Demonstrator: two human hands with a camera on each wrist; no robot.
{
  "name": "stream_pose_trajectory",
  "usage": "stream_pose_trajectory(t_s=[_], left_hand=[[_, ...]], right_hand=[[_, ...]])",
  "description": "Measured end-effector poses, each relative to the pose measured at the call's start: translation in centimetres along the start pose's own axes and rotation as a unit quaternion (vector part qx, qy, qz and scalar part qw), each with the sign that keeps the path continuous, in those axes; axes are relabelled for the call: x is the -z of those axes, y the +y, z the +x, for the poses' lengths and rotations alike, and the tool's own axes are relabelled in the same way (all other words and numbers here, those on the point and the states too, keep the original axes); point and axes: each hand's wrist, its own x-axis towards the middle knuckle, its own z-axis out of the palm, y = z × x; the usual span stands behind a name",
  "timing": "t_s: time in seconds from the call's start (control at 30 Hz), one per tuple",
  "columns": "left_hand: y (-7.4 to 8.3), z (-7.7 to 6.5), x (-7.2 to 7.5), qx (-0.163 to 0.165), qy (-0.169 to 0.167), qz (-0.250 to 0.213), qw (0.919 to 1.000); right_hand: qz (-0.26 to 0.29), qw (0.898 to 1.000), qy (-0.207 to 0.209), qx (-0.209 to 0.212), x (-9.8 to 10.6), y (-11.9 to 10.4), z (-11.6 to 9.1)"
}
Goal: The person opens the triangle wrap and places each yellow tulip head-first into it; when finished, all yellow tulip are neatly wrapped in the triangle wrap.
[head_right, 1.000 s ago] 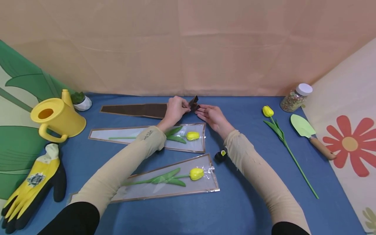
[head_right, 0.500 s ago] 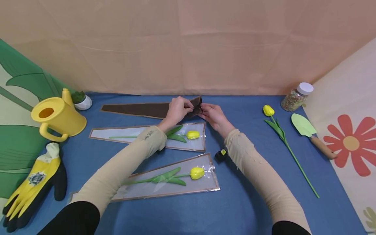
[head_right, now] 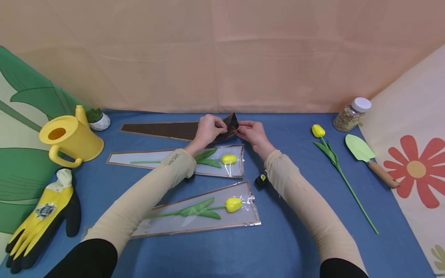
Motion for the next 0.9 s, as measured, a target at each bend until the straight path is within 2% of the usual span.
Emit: stream_pose_trajectory(t_s=[0.27, 0.47, 0.63, 0.9], left_hand=[[0.0, 0.1, 0.3, 0.008, 0.011, -0.003, 0.9999], [-0.3, 0.1, 0.4, 0.015, 0.003, -0.026, 0.9996], [-0.6, -0.1, 0.6, 0.033, -0.001, -0.062, 0.9975], [-1.3, 0.0, 0.5, 0.048, 0.006, -0.139, 0.9890]], right_hand=[[-0.009, 1.000, 0.019, 0.005, 0.3, 0.1, -0.1], [-0.014, 1.000, 0.025, 0.008, 0.5, 0.2, -0.2], [-0.006, 1.000, 0.030, 0.003, 0.6, 0.3, -0.2], [-0.007, 0.999, 0.032, -0.007, 0.7, 0.3, -0.3]])
